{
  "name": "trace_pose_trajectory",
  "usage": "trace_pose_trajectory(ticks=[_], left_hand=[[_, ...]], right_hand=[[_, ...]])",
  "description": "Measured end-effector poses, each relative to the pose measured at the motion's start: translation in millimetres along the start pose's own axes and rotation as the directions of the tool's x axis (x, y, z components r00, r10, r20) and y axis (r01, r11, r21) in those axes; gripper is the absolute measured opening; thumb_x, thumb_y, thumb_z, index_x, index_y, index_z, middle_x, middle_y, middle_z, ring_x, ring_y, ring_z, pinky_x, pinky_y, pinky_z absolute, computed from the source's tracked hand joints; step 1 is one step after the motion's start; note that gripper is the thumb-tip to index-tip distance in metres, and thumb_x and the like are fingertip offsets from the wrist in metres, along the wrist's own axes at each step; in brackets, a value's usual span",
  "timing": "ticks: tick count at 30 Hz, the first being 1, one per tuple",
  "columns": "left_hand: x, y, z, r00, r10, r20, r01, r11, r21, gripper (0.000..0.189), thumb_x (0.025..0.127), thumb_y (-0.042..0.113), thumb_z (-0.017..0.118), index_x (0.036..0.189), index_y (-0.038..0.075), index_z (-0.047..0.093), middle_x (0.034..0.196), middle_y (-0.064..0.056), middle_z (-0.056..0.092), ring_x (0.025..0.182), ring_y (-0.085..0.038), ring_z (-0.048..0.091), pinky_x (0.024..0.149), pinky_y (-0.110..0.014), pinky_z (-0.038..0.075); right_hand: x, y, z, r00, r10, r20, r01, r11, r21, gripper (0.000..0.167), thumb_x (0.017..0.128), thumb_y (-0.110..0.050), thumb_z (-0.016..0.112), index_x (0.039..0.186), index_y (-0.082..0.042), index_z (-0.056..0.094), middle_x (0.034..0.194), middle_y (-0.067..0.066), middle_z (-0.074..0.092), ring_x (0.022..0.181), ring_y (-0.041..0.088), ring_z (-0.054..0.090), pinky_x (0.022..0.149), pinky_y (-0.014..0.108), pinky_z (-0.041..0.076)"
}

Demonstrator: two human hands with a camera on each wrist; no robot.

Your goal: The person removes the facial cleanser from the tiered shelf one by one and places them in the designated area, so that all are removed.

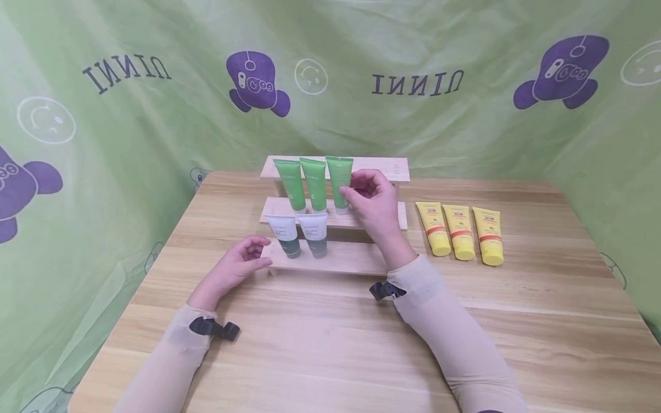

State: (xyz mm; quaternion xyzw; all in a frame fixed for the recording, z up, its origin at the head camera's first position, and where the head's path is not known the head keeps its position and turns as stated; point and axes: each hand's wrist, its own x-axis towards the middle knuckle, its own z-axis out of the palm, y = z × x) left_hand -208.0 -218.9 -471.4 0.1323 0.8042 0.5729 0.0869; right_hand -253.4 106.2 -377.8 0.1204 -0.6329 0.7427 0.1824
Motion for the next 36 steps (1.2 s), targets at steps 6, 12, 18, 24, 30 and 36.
trace_pose_trajectory(ticks=[6,12,18,24,30,36], left_hand=[[1.3,0.0,-0.7,1.000,-0.021,0.009,0.021,1.000,0.014,0.045,0.087,0.005,0.074,0.126,-0.003,0.053,0.104,-0.014,0.062,0.096,-0.028,0.059,0.080,-0.029,0.049],[0.6,3.2,0.9,1.000,-0.009,0.007,0.008,1.000,0.016,0.043,0.087,0.010,0.076,0.124,0.000,0.055,0.102,-0.013,0.062,0.095,-0.026,0.059,0.081,-0.028,0.049],[-0.3,3.4,0.5,1.000,-0.002,-0.001,0.002,1.000,0.013,0.044,0.087,0.009,0.075,0.125,0.001,0.055,0.103,-0.013,0.061,0.095,-0.026,0.058,0.079,-0.028,0.048],[-0.3,-1.5,0.4,1.000,0.020,-0.010,-0.019,1.000,0.015,0.043,0.087,0.010,0.075,0.124,0.001,0.055,0.102,-0.013,0.061,0.093,-0.023,0.059,0.079,-0.028,0.048],[-0.5,-1.7,0.8,1.000,0.003,-0.010,-0.003,1.000,0.007,0.042,0.087,0.010,0.075,0.124,0.003,0.056,0.102,-0.013,0.062,0.093,-0.024,0.059,0.078,-0.028,0.048],[-0.4,-0.7,-0.5,1.000,0.000,-0.007,0.000,1.000,0.013,0.043,0.087,0.013,0.076,0.124,0.004,0.056,0.102,-0.014,0.063,0.094,-0.027,0.059,0.079,-0.029,0.049]], right_hand=[[0.4,-0.1,0.0,1.000,0.000,-0.008,0.000,1.000,-0.013,0.031,0.078,0.005,0.078,0.104,0.005,0.061,0.093,0.004,0.066,0.088,0.018,0.062,0.082,0.027,0.051],[-0.5,-3.3,-4.3,0.999,-0.012,-0.040,0.012,1.000,0.016,0.026,0.077,0.003,0.080,0.099,-0.001,0.066,0.091,0.005,0.067,0.083,0.016,0.062,0.076,0.025,0.050],[0.4,-9.6,-10.1,0.999,-0.002,-0.055,0.006,0.998,0.069,0.024,0.077,0.004,0.080,0.096,-0.002,0.067,0.089,0.007,0.067,0.079,0.015,0.060,0.072,0.023,0.049],[-0.8,-16.7,-21.0,0.997,0.011,-0.082,-0.003,0.995,0.103,0.024,0.076,0.006,0.080,0.095,-0.002,0.068,0.089,0.006,0.067,0.078,0.014,0.061,0.071,0.022,0.049],[-4.5,-25.0,-37.0,0.995,0.036,-0.091,-0.027,0.994,0.106,0.024,0.076,0.007,0.079,0.096,-0.001,0.067,0.090,0.006,0.068,0.081,0.015,0.062,0.075,0.023,0.051],[-6.0,-34.2,-57.0,0.991,0.037,-0.131,-0.022,0.993,0.116,0.025,0.077,0.006,0.079,0.098,0.001,0.066,0.092,0.008,0.068,0.083,0.017,0.061,0.077,0.024,0.052]])
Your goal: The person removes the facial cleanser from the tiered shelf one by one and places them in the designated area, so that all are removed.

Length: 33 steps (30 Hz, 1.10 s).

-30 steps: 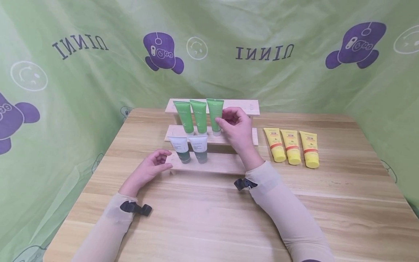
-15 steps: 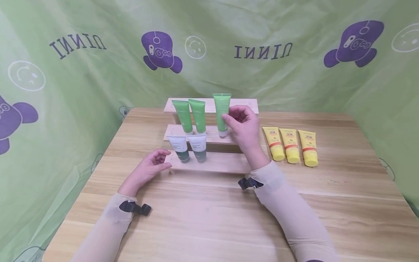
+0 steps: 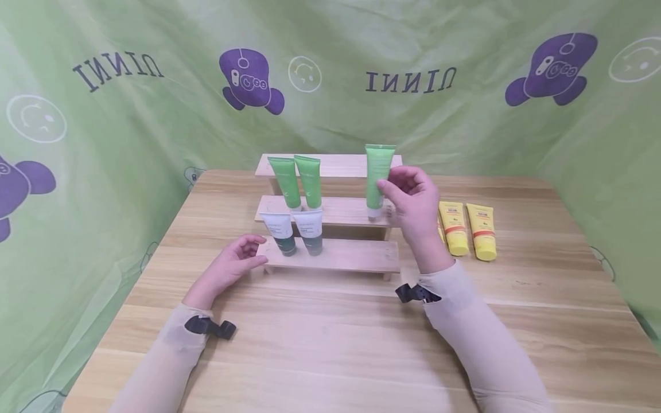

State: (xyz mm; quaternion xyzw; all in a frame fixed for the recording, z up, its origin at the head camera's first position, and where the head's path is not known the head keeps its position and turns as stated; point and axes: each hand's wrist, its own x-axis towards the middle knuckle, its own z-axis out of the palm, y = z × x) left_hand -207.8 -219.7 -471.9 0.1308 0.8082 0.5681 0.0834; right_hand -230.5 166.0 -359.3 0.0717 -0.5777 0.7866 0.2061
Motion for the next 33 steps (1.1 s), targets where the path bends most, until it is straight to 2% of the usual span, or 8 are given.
trace_pose_trajectory(ticks=[8,15,19,25,33], left_hand=[[0.3,-0.1,-0.4,1.000,-0.005,-0.008,0.005,1.000,0.003,0.043,0.087,0.011,0.076,0.124,0.003,0.056,0.104,-0.013,0.062,0.094,-0.024,0.059,0.080,-0.029,0.049],[0.4,2.2,-0.7,0.999,-0.031,0.010,0.031,1.000,-0.005,0.045,0.087,0.009,0.074,0.127,0.001,0.054,0.106,-0.015,0.060,0.096,-0.027,0.057,0.079,-0.027,0.048],[-1.9,10.9,-1.3,0.999,-0.041,0.021,0.041,0.999,-0.001,0.046,0.088,0.006,0.073,0.128,-0.002,0.053,0.106,-0.017,0.059,0.097,-0.029,0.056,0.079,-0.027,0.048],[-10.6,35.7,-0.7,0.999,-0.038,0.022,0.038,0.999,0.002,0.044,0.088,0.007,0.073,0.126,-0.004,0.053,0.103,-0.016,0.060,0.096,-0.029,0.056,0.080,-0.027,0.047],[-10.1,34.1,0.1,0.999,-0.028,0.030,0.028,1.000,-0.003,0.043,0.089,0.008,0.073,0.126,-0.003,0.053,0.104,-0.015,0.060,0.097,-0.030,0.056,0.080,-0.028,0.048]], right_hand=[[5.7,-14.3,-32.0,0.996,-0.006,-0.085,0.017,0.992,0.125,0.029,0.075,0.013,0.078,0.099,0.008,0.063,0.091,0.013,0.067,0.081,0.020,0.062,0.075,0.027,0.055],[10.5,-22.5,-60.9,0.984,-0.011,-0.175,0.048,0.977,0.207,0.032,0.071,0.018,0.078,0.097,0.012,0.062,0.089,0.017,0.068,0.080,0.022,0.064,0.074,0.030,0.057],[12.5,-28.6,-73.9,0.976,-0.011,-0.216,0.067,0.965,0.255,0.032,0.068,0.023,0.077,0.095,0.013,0.062,0.086,0.019,0.068,0.076,0.023,0.065,0.070,0.031,0.058],[16.5,-41.2,-96.9,0.958,0.038,-0.285,0.060,0.943,0.329,0.032,0.068,0.028,0.073,0.094,0.014,0.062,0.083,0.020,0.067,0.072,0.024,0.066,0.065,0.032,0.058],[16.2,-51.2,-141.9,0.926,0.138,-0.352,0.001,0.931,0.366,0.038,0.069,0.028,0.072,0.102,0.014,0.062,0.088,0.018,0.066,0.076,0.026,0.068,0.070,0.036,0.058]])
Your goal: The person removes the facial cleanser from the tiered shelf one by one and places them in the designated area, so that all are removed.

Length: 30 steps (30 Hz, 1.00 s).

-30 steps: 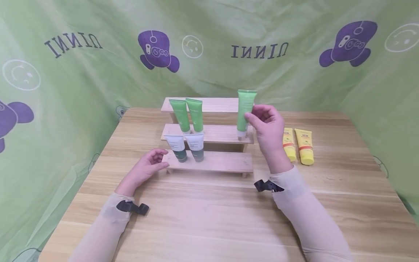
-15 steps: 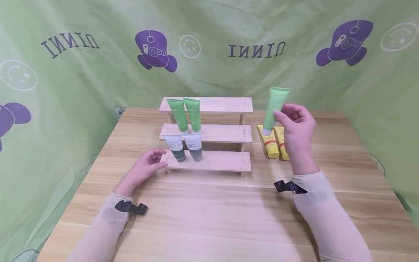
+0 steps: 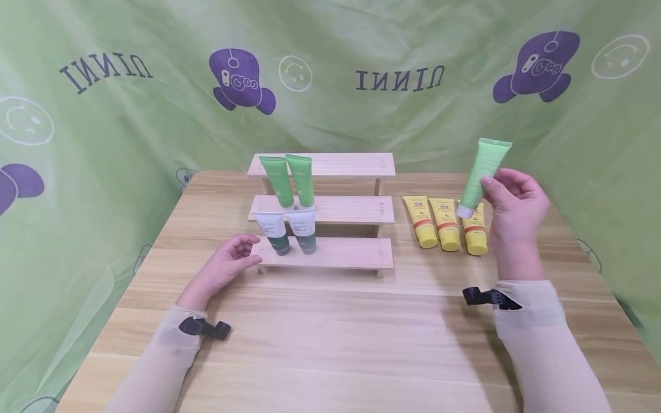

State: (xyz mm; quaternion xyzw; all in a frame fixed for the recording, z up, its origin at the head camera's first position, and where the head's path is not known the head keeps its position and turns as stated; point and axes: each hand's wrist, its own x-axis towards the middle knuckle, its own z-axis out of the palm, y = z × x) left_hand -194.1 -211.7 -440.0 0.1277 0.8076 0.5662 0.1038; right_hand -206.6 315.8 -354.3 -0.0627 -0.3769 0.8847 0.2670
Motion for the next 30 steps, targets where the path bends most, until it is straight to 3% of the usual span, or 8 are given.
trace_pose_trajectory(ticks=[8,15,21,25,27,30], left_hand=[[-0.5,0.7,0.3,1.000,-0.004,0.000,0.004,1.000,-0.007,0.043,0.088,0.007,0.073,0.126,-0.002,0.054,0.103,-0.016,0.061,0.096,-0.030,0.056,0.078,-0.027,0.048],[0.4,-1.7,0.0,1.000,0.001,-0.001,-0.001,1.000,-0.008,0.043,0.088,0.007,0.073,0.126,-0.002,0.054,0.102,-0.015,0.061,0.095,-0.028,0.056,0.079,-0.027,0.047],[1.0,-1.5,0.5,1.000,-0.009,-0.007,0.009,1.000,0.006,0.044,0.088,0.008,0.073,0.126,-0.002,0.054,0.102,-0.014,0.061,0.095,-0.026,0.056,0.079,-0.027,0.047],[6.4,-15.8,0.1,1.000,-0.014,-0.009,0.014,1.000,0.004,0.044,0.088,0.007,0.073,0.127,-0.001,0.054,0.104,-0.015,0.061,0.096,-0.028,0.056,0.079,-0.028,0.047],[9.4,-24.3,-0.5,1.000,-0.015,-0.012,0.015,1.000,0.005,0.045,0.088,0.008,0.073,0.128,0.000,0.054,0.104,-0.015,0.061,0.096,-0.028,0.055,0.079,-0.028,0.047],[12.1,-32.3,-0.5,1.000,-0.020,-0.019,0.020,1.000,0.005,0.045,0.087,0.012,0.075,0.127,0.004,0.055,0.105,-0.014,0.060,0.096,-0.027,0.055,0.079,-0.028,0.047]], right_hand=[[10.8,-16.0,-35.9,0.998,0.038,-0.055,-0.042,0.996,-0.081,0.037,0.071,0.028,0.071,0.104,0.011,0.065,0.093,0.015,0.066,0.080,0.023,0.068,0.071,0.034,0.057],[23.8,-22.9,-72.0,0.981,0.138,-0.139,-0.166,0.963,-0.211,0.038,0.073,0.021,0.074,0.106,0.003,0.068,0.102,0.008,0.064,0.081,0.019,0.068,0.072,0.029,0.057],[33.6,-17.0,-94.2,0.951,0.189,-0.244,-0.270,0.893,-0.359,0.039,0.070,0.011,0.083,0.103,-0.005,0.069,0.105,0.001,0.061,0.078,0.014,0.068,0.070,0.026,0.056],[36.4,-14.6,-103.9,0.937,0.232,-0.262,-0.329,0.842,-0.429,0.043,0.070,0.004,0.086,0.106,-0.010,0.067,0.108,-0.002,0.060,0.081,0.012,0.066,0.072,0.023,0.055],[37.4,-13.9,-107.1,0.929,0.253,-0.270,-0.358,0.795,-0.489,0.048,0.070,-0.002,0.088,0.110,-0.013,0.065,0.112,-0.003,0.058,0.085,0.010,0.065,0.073,0.022,0.054],[38.8,-12.6,-110.8,0.914,0.278,-0.295,-0.403,0.701,-0.588,0.057,0.069,-0.012,0.090,0.118,-0.018,0.061,0.116,-0.004,0.053,0.092,0.008,0.061,0.075,0.020,0.053]])
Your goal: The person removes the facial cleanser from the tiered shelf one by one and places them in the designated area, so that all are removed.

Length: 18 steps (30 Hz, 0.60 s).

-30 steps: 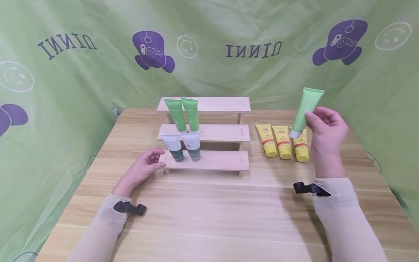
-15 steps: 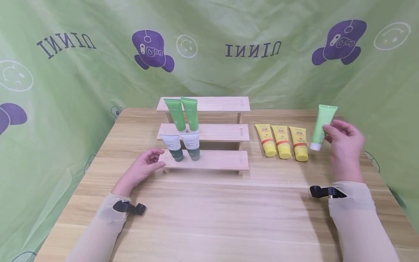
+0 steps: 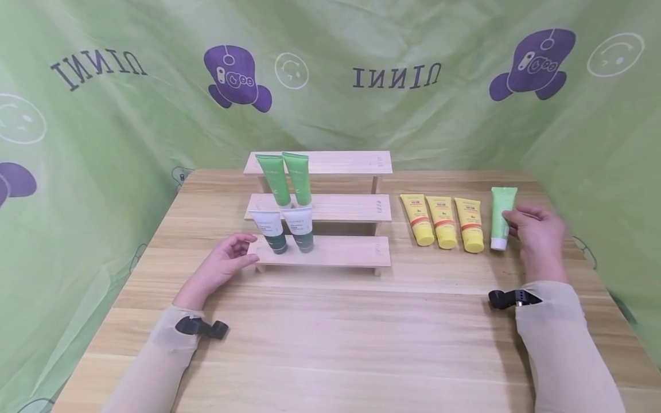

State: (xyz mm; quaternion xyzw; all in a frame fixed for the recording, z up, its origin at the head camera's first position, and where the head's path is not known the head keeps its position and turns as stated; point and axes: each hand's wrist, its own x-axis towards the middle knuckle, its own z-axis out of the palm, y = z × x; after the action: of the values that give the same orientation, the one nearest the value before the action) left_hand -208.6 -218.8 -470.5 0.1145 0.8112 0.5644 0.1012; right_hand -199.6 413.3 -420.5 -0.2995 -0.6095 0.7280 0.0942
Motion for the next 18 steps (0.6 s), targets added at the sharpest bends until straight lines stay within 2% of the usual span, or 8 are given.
trace_pose_trajectory(ticks=[4,8,12,18], left_hand=[[-0.8,-2.0,-0.6,1.000,0.005,-0.003,-0.005,1.000,0.001,0.047,0.087,0.017,0.077,0.126,0.006,0.055,0.105,-0.013,0.060,0.096,-0.026,0.056,0.080,-0.027,0.047],[-1.3,-0.7,-0.6,1.000,0.023,0.001,-0.023,1.000,0.000,0.045,0.088,0.013,0.075,0.127,0.004,0.054,0.106,-0.014,0.060,0.097,-0.028,0.057,0.080,-0.027,0.048],[-1.8,1.9,-0.3,1.000,0.021,0.006,-0.021,1.000,-0.001,0.044,0.089,0.008,0.073,0.127,0.001,0.054,0.105,-0.015,0.060,0.097,-0.030,0.056,0.079,-0.027,0.048],[-10.3,25.5,1.0,0.999,0.024,0.023,-0.024,1.000,0.004,0.042,0.089,0.006,0.072,0.125,-0.003,0.053,0.104,-0.016,0.060,0.097,-0.028,0.057,0.080,-0.028,0.048]], right_hand=[[4.7,2.5,1.1,0.999,0.034,-0.012,-0.036,0.993,-0.116,0.066,0.069,-0.019,0.091,0.125,-0.019,0.056,0.117,-0.005,0.052,0.094,0.006,0.059,0.076,0.019,0.052],[10.6,4.7,3.3,1.000,0.022,-0.010,-0.023,0.972,-0.234,0.062,0.072,-0.024,0.089,0.124,-0.019,0.056,0.114,-0.006,0.051,0.093,0.006,0.056,0.076,0.017,0.050],[16.0,6.7,5.2,1.000,0.026,-0.016,-0.031,0.929,-0.368,0.053,0.076,-0.031,0.086,0.120,-0.022,0.057,0.111,-0.006,0.050,0.094,0.007,0.052,0.079,0.018,0.047],[20.8,7.4,6.7,0.998,0.062,-0.026,-0.067,0.865,-0.498,0.038,0.083,-0.036,0.079,0.111,-0.026,0.056,0.111,-0.004,0.047,0.093,0.010,0.049,0.077,0.021,0.046]])
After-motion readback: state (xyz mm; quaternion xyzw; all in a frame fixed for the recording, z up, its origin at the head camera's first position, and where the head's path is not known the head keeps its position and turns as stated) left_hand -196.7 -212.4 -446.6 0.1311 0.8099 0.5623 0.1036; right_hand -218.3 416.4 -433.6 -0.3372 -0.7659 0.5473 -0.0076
